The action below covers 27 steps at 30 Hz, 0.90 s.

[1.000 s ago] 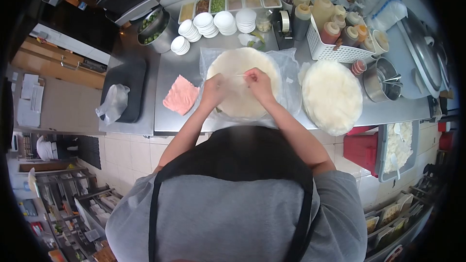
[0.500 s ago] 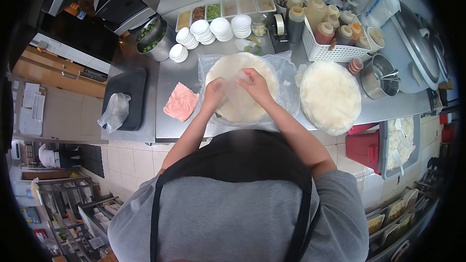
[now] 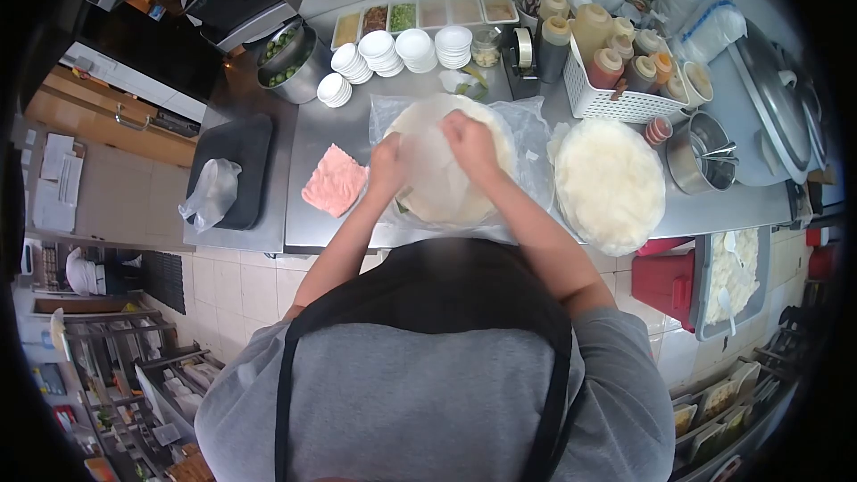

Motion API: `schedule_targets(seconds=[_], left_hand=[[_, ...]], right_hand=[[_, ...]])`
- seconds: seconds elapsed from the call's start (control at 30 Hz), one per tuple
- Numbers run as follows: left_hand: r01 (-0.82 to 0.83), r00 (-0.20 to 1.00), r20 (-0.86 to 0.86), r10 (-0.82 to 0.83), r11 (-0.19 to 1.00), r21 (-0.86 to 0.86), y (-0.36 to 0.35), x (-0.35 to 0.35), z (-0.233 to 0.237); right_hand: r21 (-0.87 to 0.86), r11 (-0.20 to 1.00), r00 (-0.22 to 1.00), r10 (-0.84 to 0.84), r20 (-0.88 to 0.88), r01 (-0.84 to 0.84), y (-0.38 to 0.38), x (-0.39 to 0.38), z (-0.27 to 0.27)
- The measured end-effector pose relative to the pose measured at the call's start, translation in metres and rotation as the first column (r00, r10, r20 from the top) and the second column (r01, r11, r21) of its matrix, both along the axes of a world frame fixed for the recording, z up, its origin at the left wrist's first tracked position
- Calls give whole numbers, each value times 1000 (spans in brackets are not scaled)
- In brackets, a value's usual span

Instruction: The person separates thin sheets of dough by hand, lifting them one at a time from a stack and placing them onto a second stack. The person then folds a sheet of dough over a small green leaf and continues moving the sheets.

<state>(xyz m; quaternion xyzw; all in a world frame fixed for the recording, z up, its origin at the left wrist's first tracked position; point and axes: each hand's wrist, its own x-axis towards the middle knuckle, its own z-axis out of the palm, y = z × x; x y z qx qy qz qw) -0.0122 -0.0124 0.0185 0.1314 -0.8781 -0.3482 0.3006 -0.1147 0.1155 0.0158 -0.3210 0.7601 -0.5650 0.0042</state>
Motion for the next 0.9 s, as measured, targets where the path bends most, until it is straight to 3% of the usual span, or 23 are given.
schedule_targets(seconds=[0.07,0.13,0.2,0.23,0.3,0.37,0.4,0.5,0.53,0.6,0.63,0.7,0.9], left_hand=[[-24,999,50,21,997,69,-14,5,0],[-51,994,103,37,990,135,-19,3,-4],[-107,992,117,54,850,516,-19,-2,-7],[-109,991,118,55,850,516,-18,-3,-10],[78,996,-24,-85,723,686,-9,-7,-8],[132,989,-42,-145,699,703,-4,-8,-19],[186,977,-62,-205,670,719,-2,-8,-23],[249,967,-146,-210,651,717,8,0,-10],[249,967,-145,-211,651,717,7,-2,-7],[178,982,-142,-121,837,517,5,-5,2],[172,983,-142,-114,838,518,7,-5,6],[40,999,-37,-30,955,294,16,-7,26],[-69,995,-56,79,984,165,12,-9,14]], right_hand=[[-57,996,998,-62,21,63,8,-18,-8],[-88,987,956,-104,274,133,15,-28,-17],[-54,990,943,-107,316,130,18,-21,-16],[-68,994,917,-51,396,85,18,-17,-20],[-87,995,881,5,473,41,15,-11,-26],[-301,952,824,210,526,-50,11,-7,-30],[-302,952,825,207,526,-47,7,-6,-30],[-280,959,888,93,451,42,-1,-8,-33],[-232,972,913,128,388,-37,-3,-10,-35],[-175,977,929,171,329,-118,-4,-4,-24],[-141,984,949,142,283,-106,-6,1,-19],[-108,989,965,124,232,-101,-11,9,-6],[-176,983,985,82,151,-54,-10,12,2]])
